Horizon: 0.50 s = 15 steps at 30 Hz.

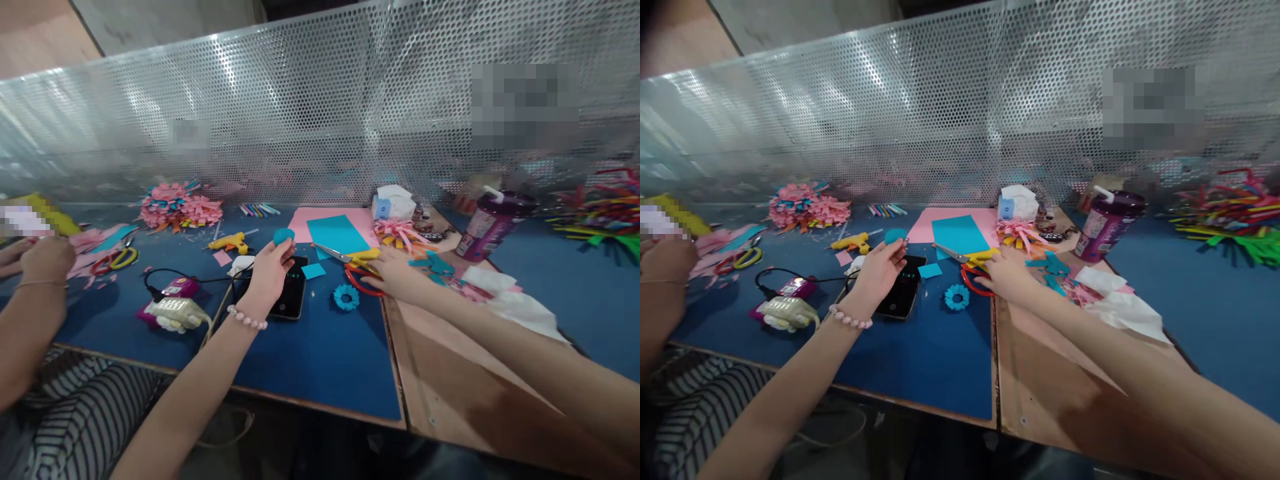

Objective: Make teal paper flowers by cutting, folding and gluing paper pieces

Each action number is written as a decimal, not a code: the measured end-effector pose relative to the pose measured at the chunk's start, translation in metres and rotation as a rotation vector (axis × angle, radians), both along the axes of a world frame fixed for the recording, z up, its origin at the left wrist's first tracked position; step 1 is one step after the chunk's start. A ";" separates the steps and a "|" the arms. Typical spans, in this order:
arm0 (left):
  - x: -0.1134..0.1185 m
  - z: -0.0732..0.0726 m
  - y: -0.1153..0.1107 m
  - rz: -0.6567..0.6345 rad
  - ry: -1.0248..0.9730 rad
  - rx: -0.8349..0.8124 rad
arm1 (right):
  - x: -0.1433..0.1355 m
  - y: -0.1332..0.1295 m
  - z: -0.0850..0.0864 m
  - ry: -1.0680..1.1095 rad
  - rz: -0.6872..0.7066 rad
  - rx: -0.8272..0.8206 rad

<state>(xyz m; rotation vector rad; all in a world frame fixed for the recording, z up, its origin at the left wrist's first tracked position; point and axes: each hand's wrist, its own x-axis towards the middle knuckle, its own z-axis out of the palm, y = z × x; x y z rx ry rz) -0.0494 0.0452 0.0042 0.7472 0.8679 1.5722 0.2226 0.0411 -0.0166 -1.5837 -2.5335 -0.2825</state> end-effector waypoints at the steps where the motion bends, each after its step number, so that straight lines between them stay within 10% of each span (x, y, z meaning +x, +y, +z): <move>1: 0.001 -0.001 -0.001 0.001 0.035 0.023 | -0.011 -0.001 -0.003 -0.064 -0.023 0.014; 10: 0.005 0.000 -0.006 -0.034 0.217 0.116 | 0.003 0.017 -0.001 0.048 -0.171 -0.089; 15: 0.007 0.002 -0.009 -0.052 0.255 0.122 | 0.013 0.004 0.012 0.699 -0.186 -0.536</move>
